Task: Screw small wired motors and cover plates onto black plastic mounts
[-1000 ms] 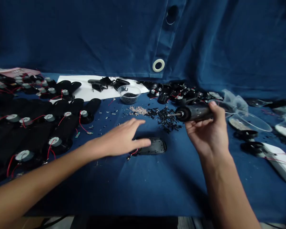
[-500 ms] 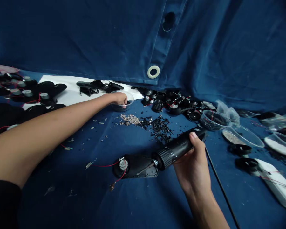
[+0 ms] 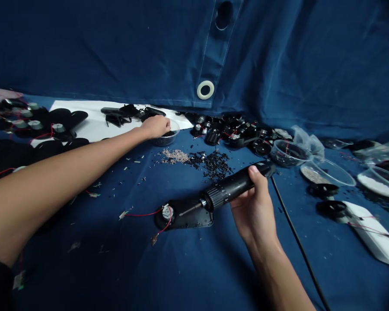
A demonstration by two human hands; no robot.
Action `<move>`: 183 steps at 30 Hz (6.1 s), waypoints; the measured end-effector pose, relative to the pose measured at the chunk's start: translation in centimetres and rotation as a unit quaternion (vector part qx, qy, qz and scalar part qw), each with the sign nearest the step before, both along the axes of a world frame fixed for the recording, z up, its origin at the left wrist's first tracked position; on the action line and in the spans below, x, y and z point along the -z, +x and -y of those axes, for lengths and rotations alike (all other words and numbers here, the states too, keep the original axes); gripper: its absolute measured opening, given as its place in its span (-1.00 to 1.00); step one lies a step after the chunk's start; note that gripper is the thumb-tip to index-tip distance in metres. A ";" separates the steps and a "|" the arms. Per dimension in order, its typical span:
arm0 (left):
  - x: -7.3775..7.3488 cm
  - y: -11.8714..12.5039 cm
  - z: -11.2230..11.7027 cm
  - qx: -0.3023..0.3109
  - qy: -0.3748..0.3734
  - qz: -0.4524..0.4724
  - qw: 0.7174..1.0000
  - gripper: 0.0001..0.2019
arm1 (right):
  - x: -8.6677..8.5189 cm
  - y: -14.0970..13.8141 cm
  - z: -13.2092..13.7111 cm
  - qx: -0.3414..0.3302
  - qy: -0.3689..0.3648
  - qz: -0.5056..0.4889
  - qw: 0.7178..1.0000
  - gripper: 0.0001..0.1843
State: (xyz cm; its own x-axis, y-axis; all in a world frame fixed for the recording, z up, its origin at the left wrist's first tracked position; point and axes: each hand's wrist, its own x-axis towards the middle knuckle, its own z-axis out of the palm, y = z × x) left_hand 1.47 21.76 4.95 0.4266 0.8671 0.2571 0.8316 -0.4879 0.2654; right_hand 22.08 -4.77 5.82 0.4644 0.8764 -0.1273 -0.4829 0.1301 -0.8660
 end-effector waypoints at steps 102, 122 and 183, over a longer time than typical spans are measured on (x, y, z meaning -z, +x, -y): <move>3.2 -1.9 25.7 0.188 -0.091 0.049 0.977 -0.52 | -1.5 -6.9 -0.7 -0.037 0.278 0.358 0.890 -0.67; 3.9 -2.1 25.6 0.197 -0.101 0.042 0.974 -0.45 | -1.4 -9.4 0.1 -0.124 0.223 0.287 0.924 -0.63; 2.6 -2.4 27.1 0.151 -0.164 0.140 0.965 -0.45 | -8.1 -1.6 -0.8 -0.387 0.212 0.490 0.752 -0.79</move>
State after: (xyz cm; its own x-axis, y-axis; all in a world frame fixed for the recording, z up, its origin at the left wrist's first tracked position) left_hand -0.88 -5.31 2.36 0.6267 0.7681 0.1319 0.5370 -0.5482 0.6412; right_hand 20.44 -3.96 13.88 -0.5167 0.7978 0.3108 0.2864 0.5031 -0.8154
